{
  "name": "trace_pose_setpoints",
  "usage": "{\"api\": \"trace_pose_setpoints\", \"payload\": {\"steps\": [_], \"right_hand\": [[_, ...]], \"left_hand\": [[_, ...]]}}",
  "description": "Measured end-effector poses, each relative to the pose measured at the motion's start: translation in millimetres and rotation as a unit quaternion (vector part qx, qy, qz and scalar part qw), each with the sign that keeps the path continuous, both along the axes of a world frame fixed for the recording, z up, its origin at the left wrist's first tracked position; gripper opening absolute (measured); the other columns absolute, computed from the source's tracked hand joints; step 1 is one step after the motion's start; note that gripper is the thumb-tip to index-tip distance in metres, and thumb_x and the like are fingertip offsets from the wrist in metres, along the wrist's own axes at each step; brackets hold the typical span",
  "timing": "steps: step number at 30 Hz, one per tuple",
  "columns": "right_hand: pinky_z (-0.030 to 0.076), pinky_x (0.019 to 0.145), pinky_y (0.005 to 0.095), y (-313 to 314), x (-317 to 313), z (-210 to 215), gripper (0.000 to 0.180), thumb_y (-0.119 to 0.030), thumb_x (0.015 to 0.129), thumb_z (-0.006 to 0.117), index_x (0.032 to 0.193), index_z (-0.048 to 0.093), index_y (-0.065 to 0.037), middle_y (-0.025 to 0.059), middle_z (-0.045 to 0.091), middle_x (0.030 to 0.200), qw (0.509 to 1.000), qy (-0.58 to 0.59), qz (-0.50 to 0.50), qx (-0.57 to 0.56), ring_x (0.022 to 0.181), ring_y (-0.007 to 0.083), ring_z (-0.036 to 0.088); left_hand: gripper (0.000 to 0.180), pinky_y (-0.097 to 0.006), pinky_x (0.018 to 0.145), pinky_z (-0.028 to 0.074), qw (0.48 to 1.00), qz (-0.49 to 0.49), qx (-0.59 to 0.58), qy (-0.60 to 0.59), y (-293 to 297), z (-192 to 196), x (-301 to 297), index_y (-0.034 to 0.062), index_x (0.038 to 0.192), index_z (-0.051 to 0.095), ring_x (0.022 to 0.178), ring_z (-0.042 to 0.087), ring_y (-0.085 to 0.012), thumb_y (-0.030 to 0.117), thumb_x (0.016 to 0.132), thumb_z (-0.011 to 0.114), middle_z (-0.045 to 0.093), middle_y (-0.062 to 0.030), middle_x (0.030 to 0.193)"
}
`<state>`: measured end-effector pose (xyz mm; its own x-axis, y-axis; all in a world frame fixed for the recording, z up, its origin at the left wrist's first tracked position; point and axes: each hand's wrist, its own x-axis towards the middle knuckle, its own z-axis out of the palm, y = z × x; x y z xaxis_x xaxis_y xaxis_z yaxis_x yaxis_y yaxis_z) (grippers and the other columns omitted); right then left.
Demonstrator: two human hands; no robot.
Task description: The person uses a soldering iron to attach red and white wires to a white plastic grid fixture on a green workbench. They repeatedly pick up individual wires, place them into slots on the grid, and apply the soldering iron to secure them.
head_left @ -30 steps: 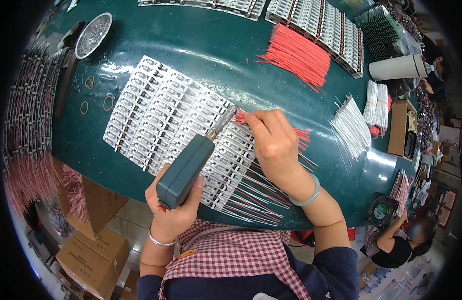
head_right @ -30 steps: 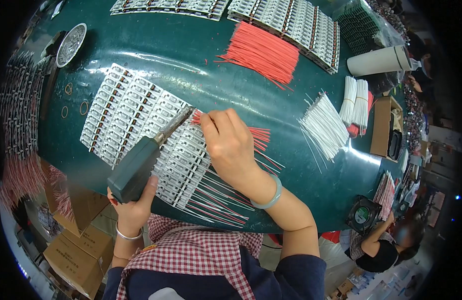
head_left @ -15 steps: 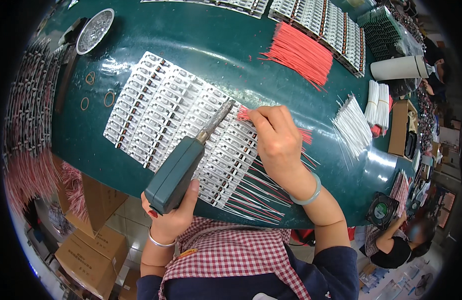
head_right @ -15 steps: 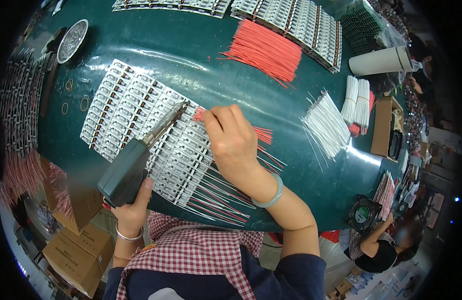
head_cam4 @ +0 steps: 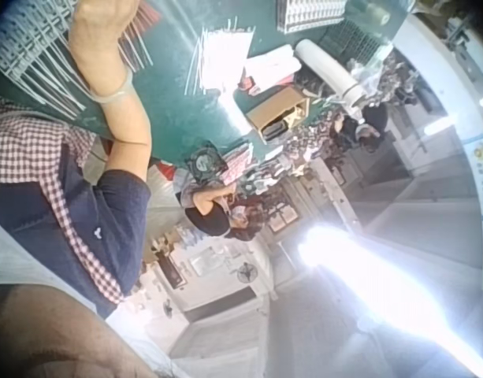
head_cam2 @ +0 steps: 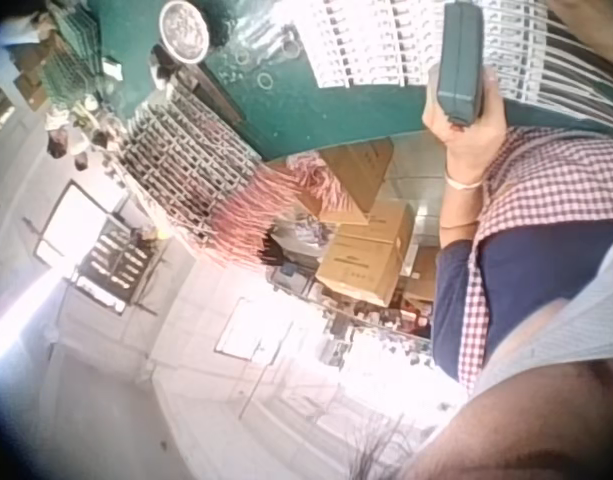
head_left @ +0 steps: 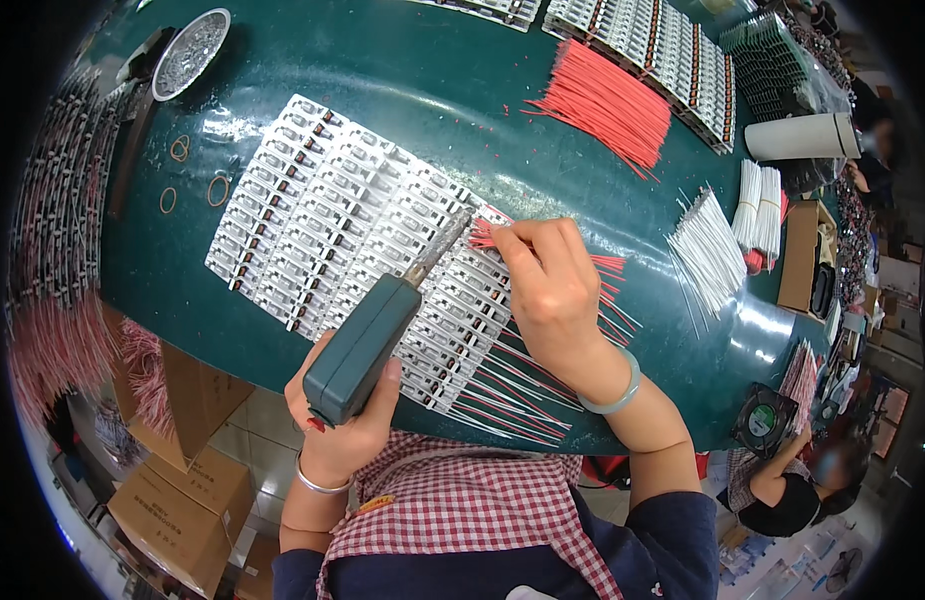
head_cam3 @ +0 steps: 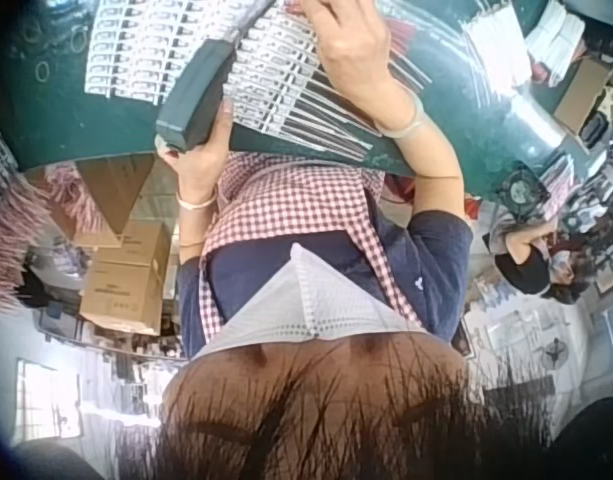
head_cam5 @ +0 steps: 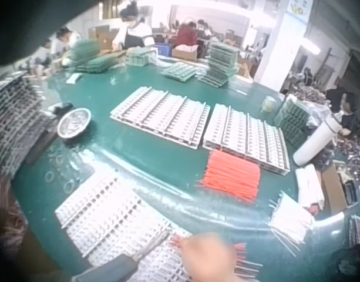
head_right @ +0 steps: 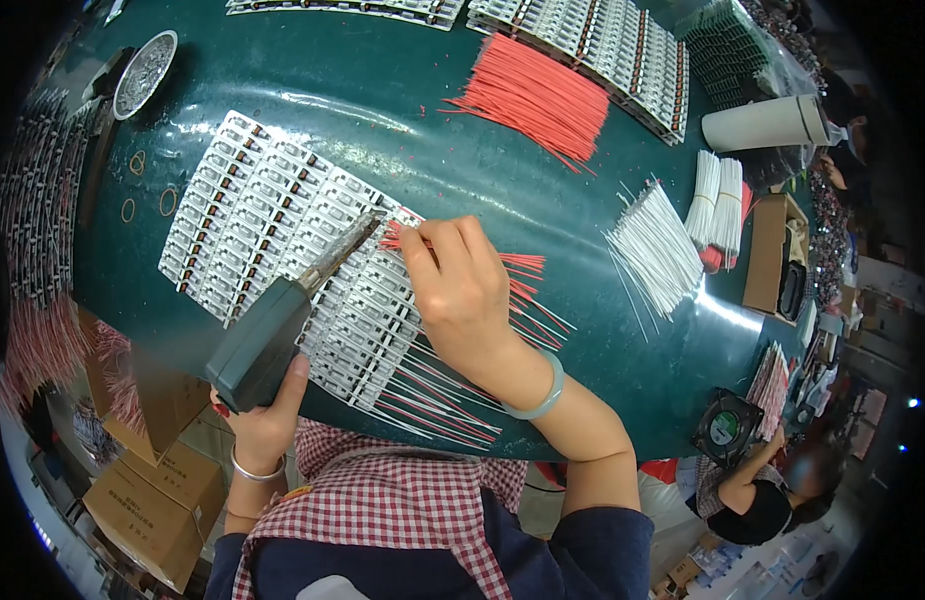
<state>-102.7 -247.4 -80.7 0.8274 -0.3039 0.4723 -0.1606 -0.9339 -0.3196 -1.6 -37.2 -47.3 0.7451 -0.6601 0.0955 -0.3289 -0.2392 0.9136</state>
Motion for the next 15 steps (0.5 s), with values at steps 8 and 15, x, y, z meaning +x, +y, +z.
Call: {"api": "trace_pose_setpoints", "payload": {"steps": [8, 15], "right_hand": [[0.050, 0.067, 0.0351, 0.6, 0.4, 2.2, 0.033, 0.003, 0.067, 0.064, 0.100, 0.066, 0.008, 0.0134, 0.060, 0.093, 1.000, 0.007, 0.001, 0.001, 0.082, 0.0272, 0.056], [0.050, 0.067, 0.0349, 1.0, 0.0, 1.8, 0.033, 0.004, 0.066, 0.064, 0.099, 0.065, 0.007, 0.0131, 0.059, 0.093, 1.000, 0.008, 0.000, -0.001, 0.082, 0.0268, 0.055]], "left_hand": [[0.017, -0.026, 0.059, 0.048, 1.000, -0.010, 0.012, 0.004, -0.7, 1.3, -0.4, -0.0052, 0.094, 0.069, 0.067, 0.062, -0.0152, -0.003, 0.077, 0.074, 0.066, -0.0100, 0.085], [0.016, -0.026, 0.058, 0.047, 0.999, -0.019, 0.022, -0.016, -0.5, 2.8, -0.1, -0.0047, 0.092, 0.069, 0.066, 0.061, -0.0145, -0.003, 0.077, 0.074, 0.065, -0.0093, 0.083]]}}
